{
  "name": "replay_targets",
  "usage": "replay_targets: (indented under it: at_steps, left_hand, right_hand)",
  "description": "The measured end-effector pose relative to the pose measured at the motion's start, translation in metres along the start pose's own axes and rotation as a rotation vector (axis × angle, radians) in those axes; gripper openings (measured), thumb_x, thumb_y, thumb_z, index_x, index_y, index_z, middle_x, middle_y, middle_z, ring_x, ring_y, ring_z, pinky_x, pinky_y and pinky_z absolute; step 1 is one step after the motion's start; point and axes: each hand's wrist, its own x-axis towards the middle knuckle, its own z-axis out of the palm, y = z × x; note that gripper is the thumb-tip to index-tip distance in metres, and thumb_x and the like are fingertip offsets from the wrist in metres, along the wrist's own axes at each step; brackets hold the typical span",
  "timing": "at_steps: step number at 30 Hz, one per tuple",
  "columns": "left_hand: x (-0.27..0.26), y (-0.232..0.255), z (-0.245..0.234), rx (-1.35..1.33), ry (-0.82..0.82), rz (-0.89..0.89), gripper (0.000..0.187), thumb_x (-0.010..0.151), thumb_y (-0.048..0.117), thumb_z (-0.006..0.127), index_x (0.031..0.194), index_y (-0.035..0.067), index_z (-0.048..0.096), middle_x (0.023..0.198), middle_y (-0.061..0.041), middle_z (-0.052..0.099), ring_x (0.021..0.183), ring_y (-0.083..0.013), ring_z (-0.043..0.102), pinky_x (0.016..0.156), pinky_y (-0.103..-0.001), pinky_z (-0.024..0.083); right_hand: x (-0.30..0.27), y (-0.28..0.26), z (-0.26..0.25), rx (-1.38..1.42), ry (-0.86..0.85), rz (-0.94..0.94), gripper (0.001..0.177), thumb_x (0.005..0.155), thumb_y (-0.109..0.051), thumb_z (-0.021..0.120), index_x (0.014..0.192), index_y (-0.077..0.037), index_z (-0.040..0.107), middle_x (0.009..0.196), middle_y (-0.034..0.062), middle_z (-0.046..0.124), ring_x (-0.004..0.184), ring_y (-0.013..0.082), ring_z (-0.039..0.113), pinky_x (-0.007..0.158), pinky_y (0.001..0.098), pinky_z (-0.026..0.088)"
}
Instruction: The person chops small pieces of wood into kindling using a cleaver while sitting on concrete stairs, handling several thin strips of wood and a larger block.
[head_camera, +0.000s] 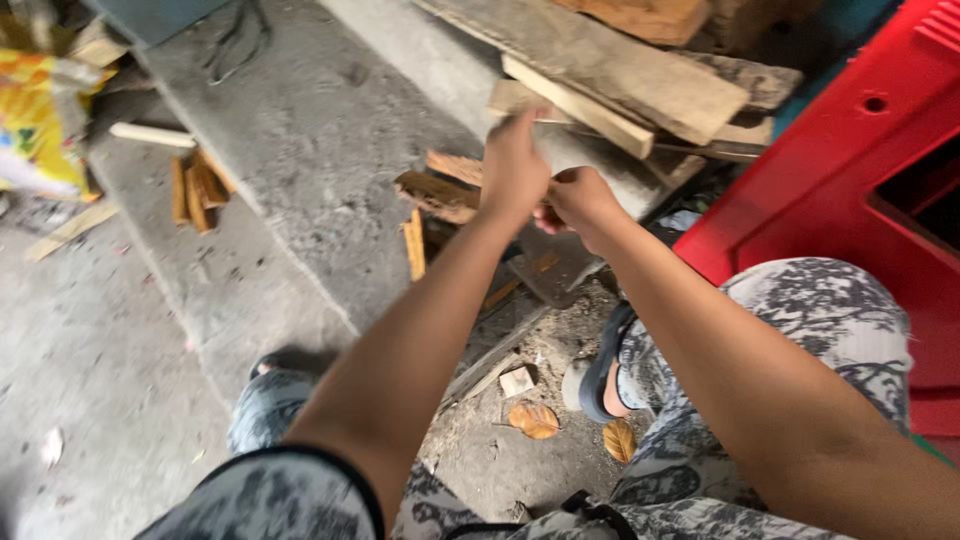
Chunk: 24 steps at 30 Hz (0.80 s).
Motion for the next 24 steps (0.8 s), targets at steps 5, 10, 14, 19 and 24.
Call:
replay_targets:
  at_steps: [5,10,14,19,24]
  left_hand:
    - [-0.099,-0.012,-0.07,0.112,0.02,0.144,0.064,0.068,-0.017,0.06,0.128,0.006,0.062,0.127,-0.021,0.066,0.123,-0.0442,0.055,0.101,-0.05,0.047]
    - [-0.142,-0.001,-0.103,0.104,-0.028,-0.077,0.05,0.079,0.003,0.076,0.127,0.008,0.06,0.118,-0.019,0.069,0.111,-0.0444,0.06,0.09,-0.052,0.05]
    - [-0.169,-0.014,-0.106,0.059,0.054,-0.155,0.029,0.094,0.013,0.074,0.121,0.009,0.065,0.108,-0.018,0.076,0.1,-0.0362,0.074,0.083,-0.046,0.058]
    - [-0.188,-0.031,-0.105,0.002,0.115,-0.265,0.046,0.082,0.019,0.083,0.122,0.007,0.065,0.105,-0.018,0.076,0.095,-0.0333,0.076,0.083,-0.042,0.06]
    - [-0.198,-0.043,-0.103,-0.004,0.158,-0.329,0.049,0.08,0.018,0.086,0.121,0.0,0.065,0.112,-0.019,0.073,0.101,-0.032,0.074,0.087,-0.041,0.059]
  right_hand:
    - [-0.023,-0.015,0.031,-0.471,0.15,-0.139,0.049,0.092,-0.04,0.07,0.077,0.007,0.07,0.064,0.0172,0.066,0.058,0.0241,0.063,0.055,0.042,0.047]
    - [-0.046,-0.015,0.061,-0.787,0.099,-0.374,0.055,0.085,-0.045,0.073,0.085,0.01,0.074,0.073,0.0268,0.068,0.065,0.0319,0.066,0.062,0.043,0.051]
    - [-0.079,-0.005,0.068,-0.614,-0.039,-0.246,0.058,0.091,-0.051,0.069,0.081,0.006,0.068,0.067,0.0138,0.063,0.06,0.0226,0.06,0.058,0.0403,0.048]
    - [-0.077,0.038,0.058,-0.396,-0.105,0.022,0.061,0.1,-0.055,0.055,0.072,-0.001,0.064,0.062,0.008,0.06,0.057,0.0226,0.054,0.057,0.0381,0.043]
    - [-0.006,0.133,0.04,-0.959,-0.056,-0.05,0.034,0.099,-0.037,0.065,0.097,-0.004,0.075,0.081,0.0163,0.07,0.074,0.0287,0.067,0.074,0.0424,0.05]
